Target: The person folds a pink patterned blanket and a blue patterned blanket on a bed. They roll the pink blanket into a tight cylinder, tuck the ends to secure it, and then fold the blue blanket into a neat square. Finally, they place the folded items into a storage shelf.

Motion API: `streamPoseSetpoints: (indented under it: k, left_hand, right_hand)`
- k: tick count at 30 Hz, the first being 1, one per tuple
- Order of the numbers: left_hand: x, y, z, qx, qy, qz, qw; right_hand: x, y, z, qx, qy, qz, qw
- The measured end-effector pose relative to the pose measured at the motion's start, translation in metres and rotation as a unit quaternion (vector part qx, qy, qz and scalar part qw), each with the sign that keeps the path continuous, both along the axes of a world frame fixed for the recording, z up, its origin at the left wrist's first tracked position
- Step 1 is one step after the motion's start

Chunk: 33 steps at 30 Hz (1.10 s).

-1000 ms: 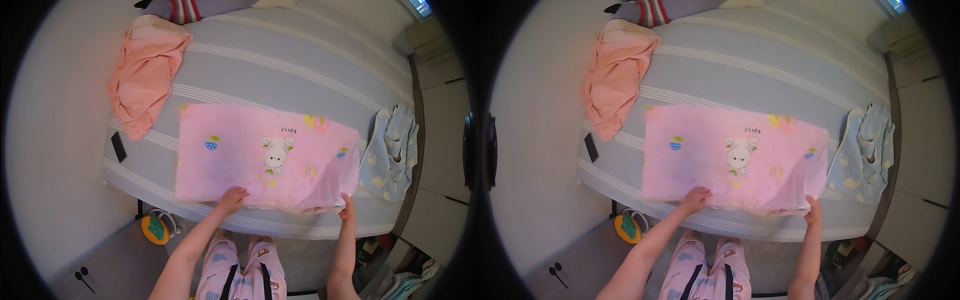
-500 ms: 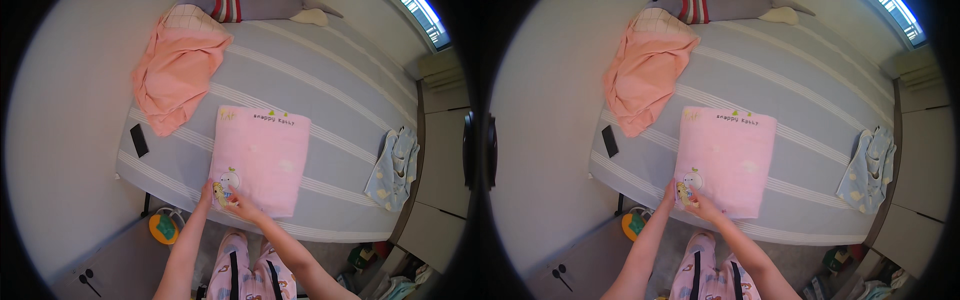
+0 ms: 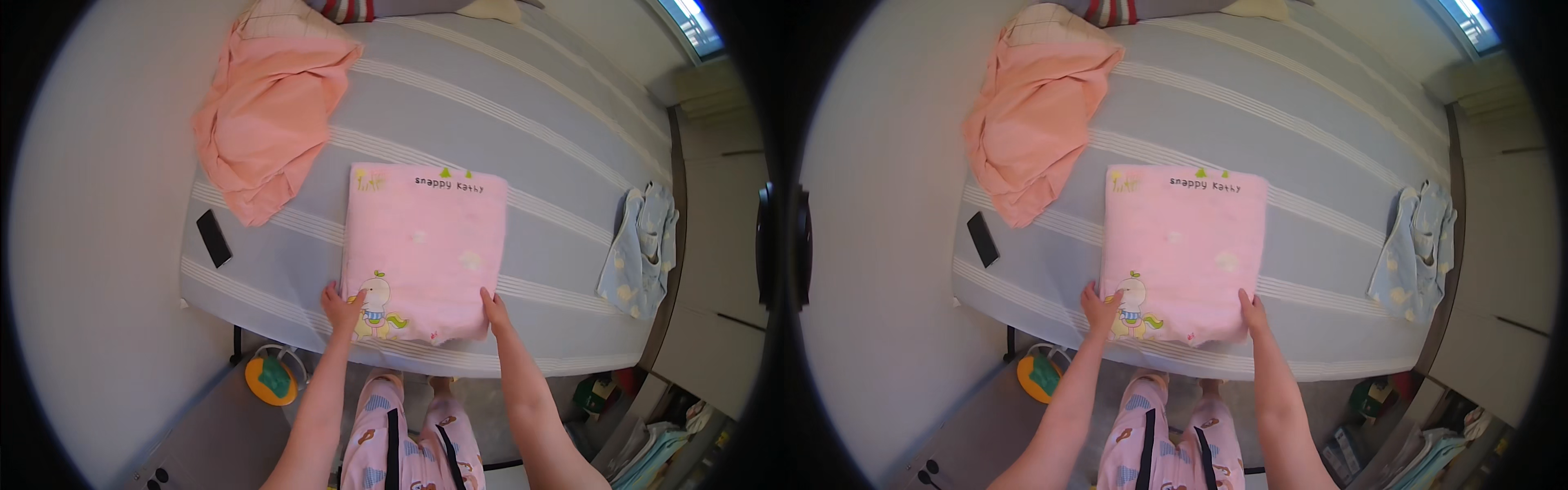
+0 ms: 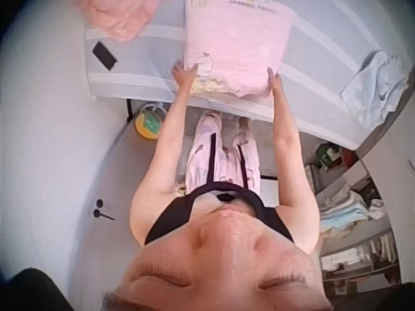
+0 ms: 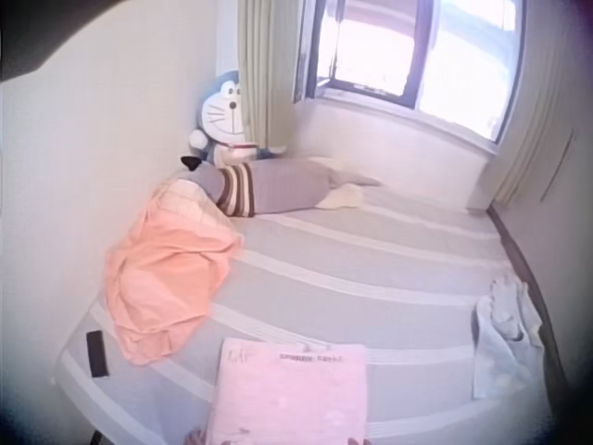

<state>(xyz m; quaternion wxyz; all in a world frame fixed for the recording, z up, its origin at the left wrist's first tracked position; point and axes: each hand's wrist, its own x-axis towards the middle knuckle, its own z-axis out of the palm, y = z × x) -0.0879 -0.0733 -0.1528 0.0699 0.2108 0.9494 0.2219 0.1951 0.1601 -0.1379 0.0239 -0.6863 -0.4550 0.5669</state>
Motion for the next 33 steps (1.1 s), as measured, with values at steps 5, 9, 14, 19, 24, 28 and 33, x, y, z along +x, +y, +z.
streamPoseSetpoints:
  k: [5,9,14,19,24,28,33]
  left_hand:
    - [-0.007,0.003,0.020,0.155,-0.523,0.135,0.827]
    - [0.018,0.032,0.080,0.155,-0.782,0.152,0.584]
    - [0.127,0.053,0.147,0.131,-0.515,-0.065,0.845]
    - [0.279,0.078,0.230,0.089,-0.449,-0.230,0.859]
    - [0.428,0.091,0.266,0.109,-0.477,-0.377,0.787]
    - [0.565,0.115,0.299,0.023,-0.513,-0.440,0.737]
    - [0.673,0.140,0.340,0.050,-0.467,-0.575,0.670]
  right_hand:
    - [-0.030,-0.005,0.068,-0.189,0.202,-0.048,0.960]
    - [-0.007,-0.015,0.114,-0.136,0.201,-0.086,0.966]
    - [0.103,-0.052,0.160,0.192,-0.068,0.025,0.979]
    - [0.260,-0.112,0.226,0.205,-0.128,-0.108,0.964]
    - [0.414,-0.179,0.297,0.083,0.270,-0.412,0.866]
    - [0.548,-0.238,0.299,0.132,0.091,-0.391,0.906]
    - [0.623,-0.260,0.331,0.226,-0.032,-0.481,0.846]
